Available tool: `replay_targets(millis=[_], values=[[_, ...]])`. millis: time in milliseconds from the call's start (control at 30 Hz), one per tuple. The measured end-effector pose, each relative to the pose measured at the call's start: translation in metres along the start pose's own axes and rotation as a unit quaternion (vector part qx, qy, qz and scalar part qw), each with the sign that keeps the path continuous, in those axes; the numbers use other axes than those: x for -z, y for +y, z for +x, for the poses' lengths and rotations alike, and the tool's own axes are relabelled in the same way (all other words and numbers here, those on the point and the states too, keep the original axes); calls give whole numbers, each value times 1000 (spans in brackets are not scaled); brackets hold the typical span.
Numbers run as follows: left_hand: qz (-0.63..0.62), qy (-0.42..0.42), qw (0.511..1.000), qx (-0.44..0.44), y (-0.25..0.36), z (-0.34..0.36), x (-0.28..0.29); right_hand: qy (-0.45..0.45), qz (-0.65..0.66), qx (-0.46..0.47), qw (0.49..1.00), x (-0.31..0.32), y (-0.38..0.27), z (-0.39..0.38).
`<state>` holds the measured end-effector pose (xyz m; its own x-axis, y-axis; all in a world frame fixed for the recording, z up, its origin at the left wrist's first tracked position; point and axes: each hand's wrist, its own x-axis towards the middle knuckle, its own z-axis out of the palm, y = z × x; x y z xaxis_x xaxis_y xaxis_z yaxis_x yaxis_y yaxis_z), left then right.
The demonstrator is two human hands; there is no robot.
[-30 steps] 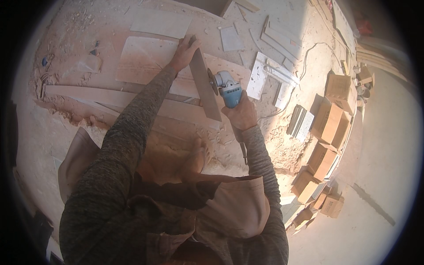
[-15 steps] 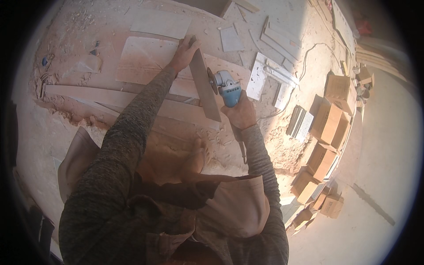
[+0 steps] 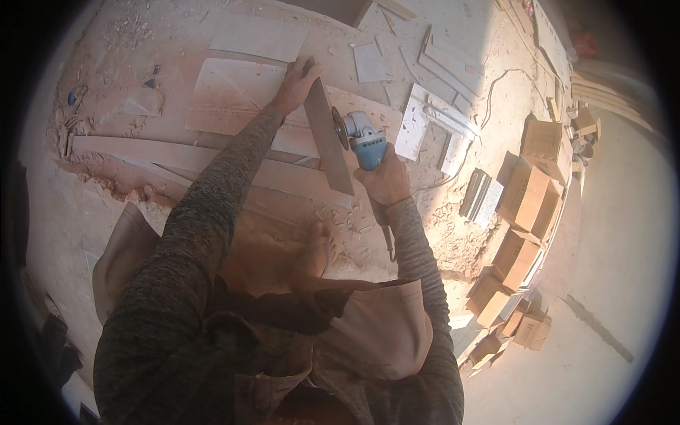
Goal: The person cuts tiles by hand using an angle grinder while holding the tiles steady on a workbench.
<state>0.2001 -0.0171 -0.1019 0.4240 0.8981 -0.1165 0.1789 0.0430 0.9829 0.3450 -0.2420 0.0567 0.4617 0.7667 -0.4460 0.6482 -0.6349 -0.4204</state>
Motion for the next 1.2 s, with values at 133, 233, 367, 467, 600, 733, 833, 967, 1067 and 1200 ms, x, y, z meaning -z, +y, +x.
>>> replay_targets(millis=[133, 233, 367, 467, 600, 733, 833, 967, 1067, 1200], values=[[3, 0, 1000, -5, -1, 0, 0, 1, 5, 4, 1000, -2, 2, 2], [1, -5, 1000, 9, 4, -1, 1, 2, 5, 0, 1000, -1, 0, 1], [3, -7, 1000, 14, 3, -1, 3, -4, 18, 2, 1000, -2, -1, 3], [2, -5, 1000, 12, 3, -1, 2, -4, 13, 2, 1000, -1, -3, 4], [3, -4, 1000, 8, 4, -1, 1, -4, 7, -1, 1000, 0, -4, 5], [7, -4, 1000, 4, 1, 0, 1, -4, 8, -4, 1000, 0, -7, 5], [2, -11, 1000, 10, 2, 0, 1, -2, 10, -6, 1000, -1, -5, 6], [6, -6, 1000, 12, 2, 0, 1, -3, 15, -4, 1000, -1, -7, 6], [7, -6, 1000, 8, -1, 1, 1, -3, 17, 1, 1000, -1, -7, 7], [4, -9, 1000, 9, 0, 0, 1, 5, 26, 15, 1000, -3, -4, 9]])
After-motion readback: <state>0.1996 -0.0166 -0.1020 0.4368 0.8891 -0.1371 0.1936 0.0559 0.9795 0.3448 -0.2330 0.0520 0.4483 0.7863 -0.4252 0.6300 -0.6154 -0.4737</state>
